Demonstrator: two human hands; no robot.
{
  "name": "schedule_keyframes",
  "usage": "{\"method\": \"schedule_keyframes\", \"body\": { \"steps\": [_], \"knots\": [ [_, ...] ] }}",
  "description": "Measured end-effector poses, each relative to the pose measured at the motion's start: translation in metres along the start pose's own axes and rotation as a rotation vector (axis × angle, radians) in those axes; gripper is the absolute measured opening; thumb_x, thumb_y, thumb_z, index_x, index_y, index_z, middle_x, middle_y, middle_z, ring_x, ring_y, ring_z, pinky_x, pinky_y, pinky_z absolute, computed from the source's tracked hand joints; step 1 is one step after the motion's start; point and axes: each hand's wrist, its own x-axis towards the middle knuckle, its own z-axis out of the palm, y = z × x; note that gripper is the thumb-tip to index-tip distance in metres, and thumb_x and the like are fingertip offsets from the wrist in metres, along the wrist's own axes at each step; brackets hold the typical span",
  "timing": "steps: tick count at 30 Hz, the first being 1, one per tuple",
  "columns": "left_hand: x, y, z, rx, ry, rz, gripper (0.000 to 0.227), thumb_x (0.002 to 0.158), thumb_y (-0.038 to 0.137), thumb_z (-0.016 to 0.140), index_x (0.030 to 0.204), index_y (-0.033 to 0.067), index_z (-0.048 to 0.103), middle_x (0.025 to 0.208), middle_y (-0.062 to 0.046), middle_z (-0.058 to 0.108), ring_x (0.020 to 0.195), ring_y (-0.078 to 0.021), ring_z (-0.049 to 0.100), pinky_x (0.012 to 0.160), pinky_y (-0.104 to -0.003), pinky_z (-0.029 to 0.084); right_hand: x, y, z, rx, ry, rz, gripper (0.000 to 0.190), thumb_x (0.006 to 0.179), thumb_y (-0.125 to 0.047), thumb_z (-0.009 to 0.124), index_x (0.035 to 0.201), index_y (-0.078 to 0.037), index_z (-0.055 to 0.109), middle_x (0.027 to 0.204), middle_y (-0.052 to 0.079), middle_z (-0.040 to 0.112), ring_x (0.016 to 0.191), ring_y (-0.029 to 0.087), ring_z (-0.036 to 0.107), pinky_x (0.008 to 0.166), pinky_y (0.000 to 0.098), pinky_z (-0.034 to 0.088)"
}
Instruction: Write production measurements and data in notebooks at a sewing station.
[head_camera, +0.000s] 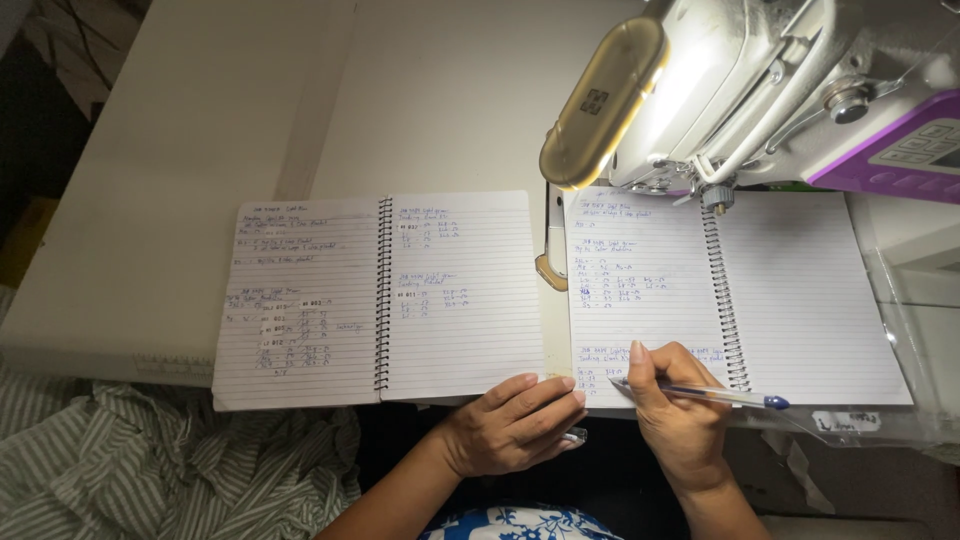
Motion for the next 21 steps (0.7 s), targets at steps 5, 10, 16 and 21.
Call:
{"method": "schedule_keyframes", "body": {
  "steps": [5, 10, 16, 21],
  "knots": [
    [-0.0009, -0.0002, 0.0006, 0.017, -0.001, 0.003, 0.028, 0.111, 0.029, 0.053, 0.125, 0.0128, 0.071, 0.131, 0.004, 0.071, 0.122, -0.0142, 0.072, 0.115, -0.031, 0.041, 0.0008, 0.0004, -0.0001, 0.014, 0.029, -0.039, 0.036, 0.103, -0.011, 0.060, 0.068, -0.006, 0.053, 0.061, 0.001, 0.048, 0.054, 0.013, 0.042, 0.056, 0.0307, 0.035],
    [-0.0014, -0.0001, 0.0010, 0.016, 0.010, 0.004, 0.028, 0.111, 0.029, 0.053, 0.124, 0.0129, 0.072, 0.130, 0.003, 0.071, 0.121, -0.0145, 0.072, 0.116, -0.031, 0.040, 0.0001, -0.0029, -0.0011, 0.012, -0.010, -0.003, 0.036, 0.102, -0.015, 0.061, 0.068, -0.008, 0.053, 0.060, -0.001, 0.047, 0.055, 0.012, 0.041, 0.057, 0.0300, 0.035],
    [-0.0002, -0.0004, 0.0002, 0.009, 0.001, 0.004, 0.028, 0.111, 0.028, 0.053, 0.124, 0.0122, 0.073, 0.130, 0.003, 0.070, 0.122, -0.0148, 0.072, 0.115, -0.031, 0.041, -0.0015, 0.0005, -0.0003, -0.007, 0.034, -0.008, 0.038, 0.104, -0.013, 0.060, 0.067, -0.007, 0.050, 0.060, 0.000, 0.044, 0.055, 0.012, 0.038, 0.058, 0.0311, 0.034],
    [-0.0032, 0.0004, 0.0015, 0.028, 0.002, 0.004, 0.031, 0.111, 0.032, 0.055, 0.129, 0.0128, 0.072, 0.133, 0.003, 0.070, 0.123, -0.0146, 0.073, 0.116, -0.031, 0.040, -0.0014, -0.0035, -0.0003, 0.024, 0.030, 0.000, 0.039, 0.105, -0.011, 0.059, 0.067, -0.007, 0.049, 0.060, 0.001, 0.044, 0.055, 0.013, 0.038, 0.057, 0.0317, 0.033]
  ]
}}
